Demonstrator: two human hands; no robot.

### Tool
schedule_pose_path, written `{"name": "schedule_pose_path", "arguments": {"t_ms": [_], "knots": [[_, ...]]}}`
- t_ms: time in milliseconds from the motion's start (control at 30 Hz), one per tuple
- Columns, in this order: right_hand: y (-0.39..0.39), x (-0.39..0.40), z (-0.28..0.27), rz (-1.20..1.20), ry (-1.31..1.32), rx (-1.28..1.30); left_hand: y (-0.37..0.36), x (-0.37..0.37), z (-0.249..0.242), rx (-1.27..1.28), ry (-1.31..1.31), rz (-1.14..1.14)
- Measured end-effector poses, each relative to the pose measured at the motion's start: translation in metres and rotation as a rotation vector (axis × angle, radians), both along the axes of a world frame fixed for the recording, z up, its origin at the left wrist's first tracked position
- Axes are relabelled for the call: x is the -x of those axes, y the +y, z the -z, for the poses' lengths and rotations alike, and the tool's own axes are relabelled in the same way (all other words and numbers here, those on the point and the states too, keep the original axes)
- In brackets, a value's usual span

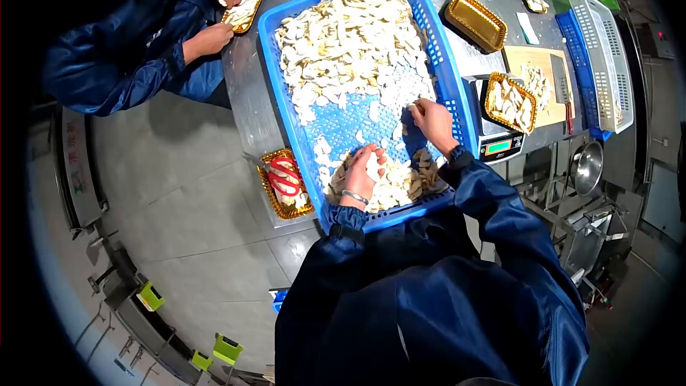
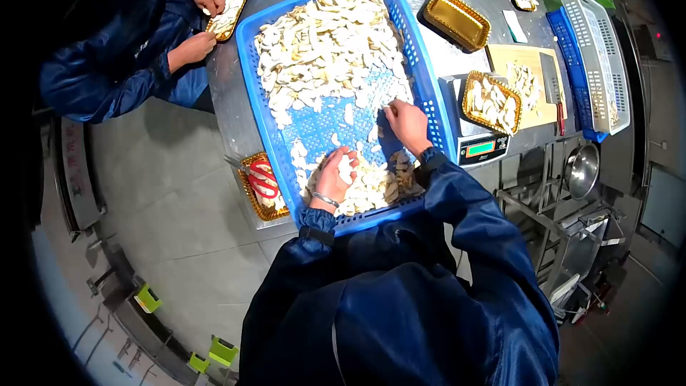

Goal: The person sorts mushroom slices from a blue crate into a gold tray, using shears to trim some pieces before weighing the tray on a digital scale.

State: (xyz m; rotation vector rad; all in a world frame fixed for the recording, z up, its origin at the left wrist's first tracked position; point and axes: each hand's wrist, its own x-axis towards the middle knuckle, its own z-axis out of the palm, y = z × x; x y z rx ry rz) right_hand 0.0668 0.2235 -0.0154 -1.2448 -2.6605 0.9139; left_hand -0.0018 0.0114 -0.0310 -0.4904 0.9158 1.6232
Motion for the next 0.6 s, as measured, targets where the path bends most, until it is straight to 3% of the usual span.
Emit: {"name": "schedule_pose_path", "arguments": {"t_ms": [100,133,167,233,267,300,367,433,500,533,567,600], "knots": [[-0.012,-0.014,-0.007,0.122,0.041,0.241,0.005,-0.004,0.004,-0.001,-0.026,-0.015],[-0.020,-0.015,-0.010,0.132,0.096,0.425,0.007,-0.005,0.004,-0.023,-0.064,-0.029],[-0.028,-0.021,-0.014,0.141,0.099,0.793,0.007,-0.006,0.004,-0.043,-0.100,-0.045],[-0.045,-0.019,-0.032,-0.004,0.031,1.083,0.006,-0.004,-0.001,-0.106,-0.156,-0.070],[-0.053,-0.018,-0.027,-0.020,0.092,0.848,0.006,-0.004,-0.005,-0.113,-0.179,-0.087],[-0.051,-0.015,-0.020,-0.181,0.141,0.303,0.006,-0.003,-0.007,-0.119,-0.201,-0.106],[-0.048,-0.013,-0.007,-0.103,-0.007,0.068,0.000,-0.002,-0.005,-0.096,-0.146,-0.093],[-0.059,-0.018,0.006,-0.233,0.014,0.134,-0.003,-0.001,0.001,-0.072,-0.113,-0.086],[-0.068,-0.024,0.000,-0.386,0.140,0.404,-0.007,0.001,0.003,-0.067,-0.095,-0.047],[-0.065,-0.018,-0.021,-0.277,0.024,0.299,-0.008,0.001,0.002,-0.010,-0.100,-0.044],[-0.053,-0.025,0.004,-0.076,0.084,0.289,-0.007,0.000,0.000,-0.011,-0.102,-0.044],[-0.038,-0.024,0.000,-0.004,0.035,0.110,-0.008,0.001,0.000,-0.016,-0.100,-0.022]]}}
